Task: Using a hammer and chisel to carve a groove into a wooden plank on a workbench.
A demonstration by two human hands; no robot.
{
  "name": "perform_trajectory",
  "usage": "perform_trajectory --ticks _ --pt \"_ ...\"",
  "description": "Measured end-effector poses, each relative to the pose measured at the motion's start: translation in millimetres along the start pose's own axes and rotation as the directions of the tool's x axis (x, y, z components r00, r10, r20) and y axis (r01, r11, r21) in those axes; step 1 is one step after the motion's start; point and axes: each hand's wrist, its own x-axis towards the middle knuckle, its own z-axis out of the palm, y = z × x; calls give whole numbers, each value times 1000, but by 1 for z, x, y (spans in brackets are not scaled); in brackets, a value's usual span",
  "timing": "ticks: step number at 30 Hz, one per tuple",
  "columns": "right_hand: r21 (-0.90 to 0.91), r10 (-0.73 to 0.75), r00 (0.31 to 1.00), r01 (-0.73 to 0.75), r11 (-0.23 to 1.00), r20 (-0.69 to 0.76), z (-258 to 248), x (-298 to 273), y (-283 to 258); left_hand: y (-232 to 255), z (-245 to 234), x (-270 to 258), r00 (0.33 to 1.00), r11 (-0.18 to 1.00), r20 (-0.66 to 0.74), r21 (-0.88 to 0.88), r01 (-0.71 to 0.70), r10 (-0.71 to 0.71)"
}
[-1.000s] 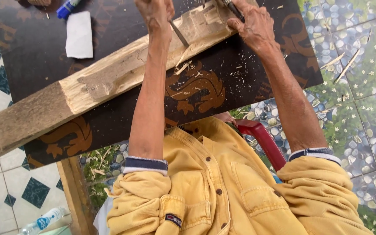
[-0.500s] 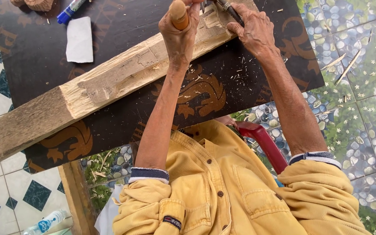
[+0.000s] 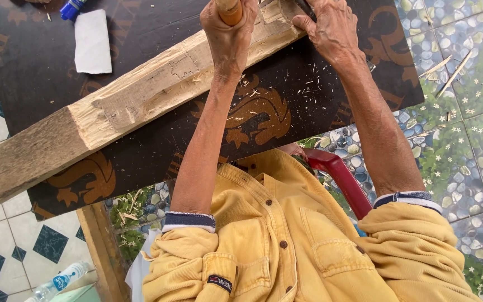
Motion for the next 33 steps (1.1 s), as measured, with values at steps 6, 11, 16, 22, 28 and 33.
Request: perform_trajectory --ticks 6,11,16,22,28,33 --pt "-13 28 999 -29 1000 -18 -3 1 -3 -4 7 3 991 986 4 98 -132 132" --pt "2 1 1000 -1 1000 -20 -7 -2 -11 4 1 1 972 991 218 -115 -67 91" --pt "190 26 1000 -22 982 -17 -25 -1 -15 69 -3 17 889 937 427 -351 -6 165" --pt "543 97 995 -68 837 -25 -97 -23 -50 77 -8 25 882 966 468 -250 67 60" --pt "636 -18 935 254 729 -353 -167 -52 -49 64 0 25 893 986 448 -163 38 40" --pt "363 -97 846 325 873 -524 -162 -54 -84 42 7 21 905 990 421 -141 -9 68"
